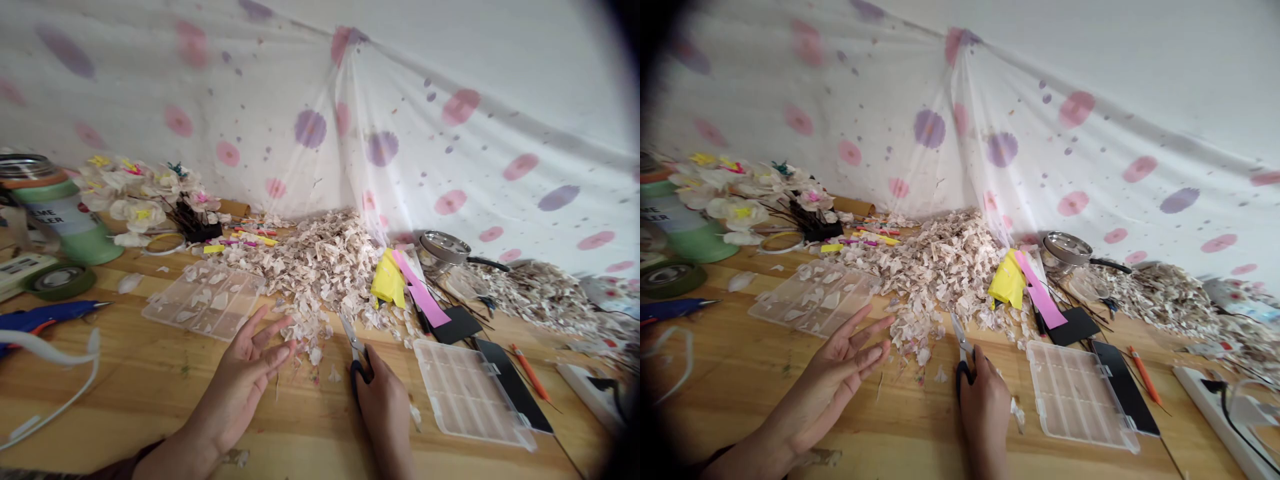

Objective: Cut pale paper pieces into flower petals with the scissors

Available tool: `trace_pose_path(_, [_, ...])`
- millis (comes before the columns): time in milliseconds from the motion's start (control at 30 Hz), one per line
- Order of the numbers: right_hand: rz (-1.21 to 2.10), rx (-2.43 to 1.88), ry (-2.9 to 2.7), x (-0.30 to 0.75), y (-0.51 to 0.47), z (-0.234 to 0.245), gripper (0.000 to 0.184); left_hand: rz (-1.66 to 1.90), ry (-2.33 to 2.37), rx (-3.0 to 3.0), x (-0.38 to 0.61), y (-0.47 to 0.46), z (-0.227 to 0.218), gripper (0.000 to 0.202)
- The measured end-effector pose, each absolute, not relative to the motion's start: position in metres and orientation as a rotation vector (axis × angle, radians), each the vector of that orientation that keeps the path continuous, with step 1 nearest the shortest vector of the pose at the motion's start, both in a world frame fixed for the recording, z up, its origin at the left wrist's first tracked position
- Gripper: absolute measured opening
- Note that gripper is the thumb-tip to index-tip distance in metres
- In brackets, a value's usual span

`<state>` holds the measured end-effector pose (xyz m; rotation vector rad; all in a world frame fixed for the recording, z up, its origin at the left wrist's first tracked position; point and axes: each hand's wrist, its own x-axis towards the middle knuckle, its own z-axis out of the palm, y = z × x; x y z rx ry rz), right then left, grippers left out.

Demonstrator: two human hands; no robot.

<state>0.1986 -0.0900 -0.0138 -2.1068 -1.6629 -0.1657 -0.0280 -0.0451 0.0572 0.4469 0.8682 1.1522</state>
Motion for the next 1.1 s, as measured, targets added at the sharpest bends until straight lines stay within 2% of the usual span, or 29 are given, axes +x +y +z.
trace_pose_path(367, [-0.059,-2.163,-1.637,0.197,-0.091,-0.011,0.032,1.143,0.873,0.413,-0.026,-0.047,0.057,0.088])
trace_pose_path(733, [0.319,-2.443,-1.53,0.188,-0.087,0.008,0.044,1.157,0.858,0.392,-0.026,-0.046,0.056,0.084])
trace_pose_path(833, [0.341,-2.454,-1.515,0.188,-0.087,0.009,0.044,1.15,0.806,0.342,-0.026,-0.046,0.056,0.077])
trace_pose_path(1000, [0.319,-2.466,-1.514,0.189,-0.087,0.008,0.043,1.127,0.719,0.281,-0.027,-0.047,0.056,0.054])
trace_pose_path(1100, [0.297,-2.458,-1.523,0.189,-0.086,0.008,0.043,1.097,0.727,0.237,-0.027,-0.047,0.055,0.049])
